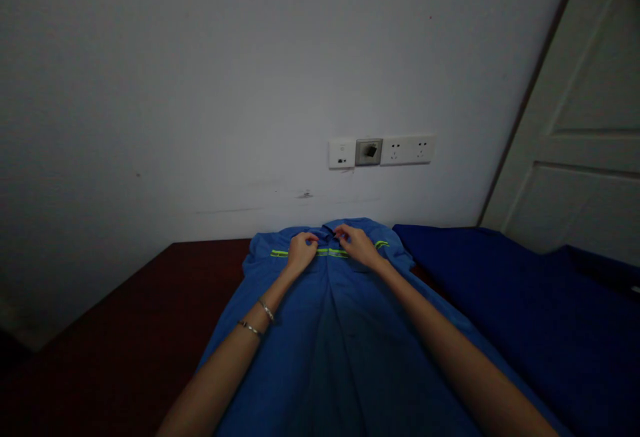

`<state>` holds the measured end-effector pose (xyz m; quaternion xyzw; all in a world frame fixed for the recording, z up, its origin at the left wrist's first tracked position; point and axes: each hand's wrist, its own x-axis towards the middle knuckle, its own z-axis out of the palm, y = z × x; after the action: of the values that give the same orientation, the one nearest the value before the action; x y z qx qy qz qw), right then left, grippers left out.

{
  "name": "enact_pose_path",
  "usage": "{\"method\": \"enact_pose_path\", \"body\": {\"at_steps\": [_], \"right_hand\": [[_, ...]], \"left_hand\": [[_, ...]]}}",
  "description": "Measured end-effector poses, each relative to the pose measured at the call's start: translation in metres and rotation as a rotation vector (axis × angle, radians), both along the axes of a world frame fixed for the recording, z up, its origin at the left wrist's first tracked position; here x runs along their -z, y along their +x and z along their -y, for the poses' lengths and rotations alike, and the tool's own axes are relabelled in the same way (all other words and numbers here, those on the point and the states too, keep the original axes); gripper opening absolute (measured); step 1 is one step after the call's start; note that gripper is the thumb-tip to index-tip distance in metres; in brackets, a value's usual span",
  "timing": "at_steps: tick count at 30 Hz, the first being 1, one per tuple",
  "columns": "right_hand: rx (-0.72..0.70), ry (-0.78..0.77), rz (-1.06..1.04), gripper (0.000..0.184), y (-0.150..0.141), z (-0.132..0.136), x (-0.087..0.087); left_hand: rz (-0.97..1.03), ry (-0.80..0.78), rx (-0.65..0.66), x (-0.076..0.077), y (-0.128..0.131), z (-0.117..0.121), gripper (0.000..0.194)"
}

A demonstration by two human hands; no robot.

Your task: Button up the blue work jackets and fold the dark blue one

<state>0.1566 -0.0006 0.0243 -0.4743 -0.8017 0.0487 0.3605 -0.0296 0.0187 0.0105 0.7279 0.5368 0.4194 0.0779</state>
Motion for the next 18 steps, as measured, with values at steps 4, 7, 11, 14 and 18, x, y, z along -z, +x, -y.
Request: {"method": "enact_pose_path", "body": {"at_steps": [4, 7, 11, 14, 18], "right_hand": [[-0.064, 0.047, 0.273, 0.032, -0.016, 0.016, -0.008], [-0.121, 0.044, 0.380, 0.030, -0.034, 0.024, -0.009], [-0.213, 0.003, 0.394, 0.029, -0.064, 0.029, -0.002], [-0.251, -0.050, 0.417, 0.030, -0.083, 0.027, 0.007], [-0.281, -0.074, 0.467, 0.032, -0.096, 0.022, 0.018]], "left_hand": [[-0.069, -0.083, -0.087, 0.014, -0.042, 0.011, 0.021], [-0.070, -0.132, -0.073, 0.028, -0.074, 0.021, 0.021], [-0.020, -0.172, 0.097, 0.042, -0.098, 0.027, 0.023], [-0.002, -0.160, 0.124, 0.048, -0.102, 0.026, 0.022], [-0.020, -0.128, 0.115, 0.050, -0.098, 0.023, 0.021]]}}
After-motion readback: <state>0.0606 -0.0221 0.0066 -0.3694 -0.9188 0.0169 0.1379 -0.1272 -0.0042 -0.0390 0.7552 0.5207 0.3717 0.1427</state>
